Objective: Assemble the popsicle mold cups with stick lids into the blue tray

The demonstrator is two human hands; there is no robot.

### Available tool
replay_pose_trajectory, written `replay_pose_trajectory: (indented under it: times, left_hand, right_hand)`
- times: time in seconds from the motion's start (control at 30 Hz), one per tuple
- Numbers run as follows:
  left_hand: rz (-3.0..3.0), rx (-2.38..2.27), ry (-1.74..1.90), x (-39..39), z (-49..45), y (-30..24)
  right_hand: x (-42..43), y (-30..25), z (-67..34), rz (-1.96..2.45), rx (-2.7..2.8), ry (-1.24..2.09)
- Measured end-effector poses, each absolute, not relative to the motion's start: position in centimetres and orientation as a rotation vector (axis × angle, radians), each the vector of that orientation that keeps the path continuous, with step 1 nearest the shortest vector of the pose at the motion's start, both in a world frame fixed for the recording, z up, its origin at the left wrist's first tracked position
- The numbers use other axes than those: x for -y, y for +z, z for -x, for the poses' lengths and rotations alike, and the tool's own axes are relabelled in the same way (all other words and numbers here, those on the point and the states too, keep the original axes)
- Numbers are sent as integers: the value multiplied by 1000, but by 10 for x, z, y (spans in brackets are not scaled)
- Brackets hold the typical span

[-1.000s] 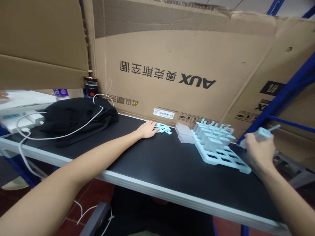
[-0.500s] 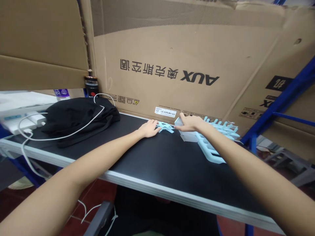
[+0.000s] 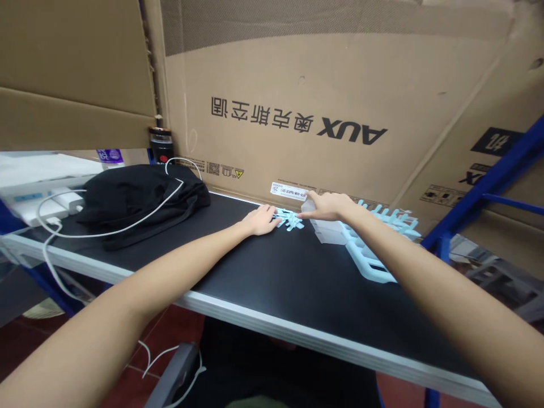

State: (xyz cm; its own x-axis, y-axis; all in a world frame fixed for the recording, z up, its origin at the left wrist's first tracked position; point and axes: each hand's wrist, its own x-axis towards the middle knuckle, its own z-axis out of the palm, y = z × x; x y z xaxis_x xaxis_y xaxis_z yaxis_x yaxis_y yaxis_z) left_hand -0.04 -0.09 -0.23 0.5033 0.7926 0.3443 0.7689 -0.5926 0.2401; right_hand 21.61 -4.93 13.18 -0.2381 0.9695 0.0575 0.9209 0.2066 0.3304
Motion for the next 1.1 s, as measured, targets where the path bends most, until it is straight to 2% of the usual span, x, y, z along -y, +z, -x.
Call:
replay_pose_trajectory:
  times: [0.2,0.37,0.6,0.8,1.1]
  left_hand:
    - [-2658,-1372,655,1,3,-2]
    - [-2647,-1374,649,2,3,-2]
    - [-2793,-1097,833,15,4,8]
    - [-2987,-637,762,22,2,17]
    - [-2967,-629,716,18,1,15]
  right_hand:
    - [64,140,-257,-1711,-2392,243]
    - [68,121,-297,-1564,-2420,193]
    - [70,99,-310,-1592,-2495,282]
    - [73,95,-310,-1543,-2603,322]
    - [74,85,-316,-1554,-2608,340]
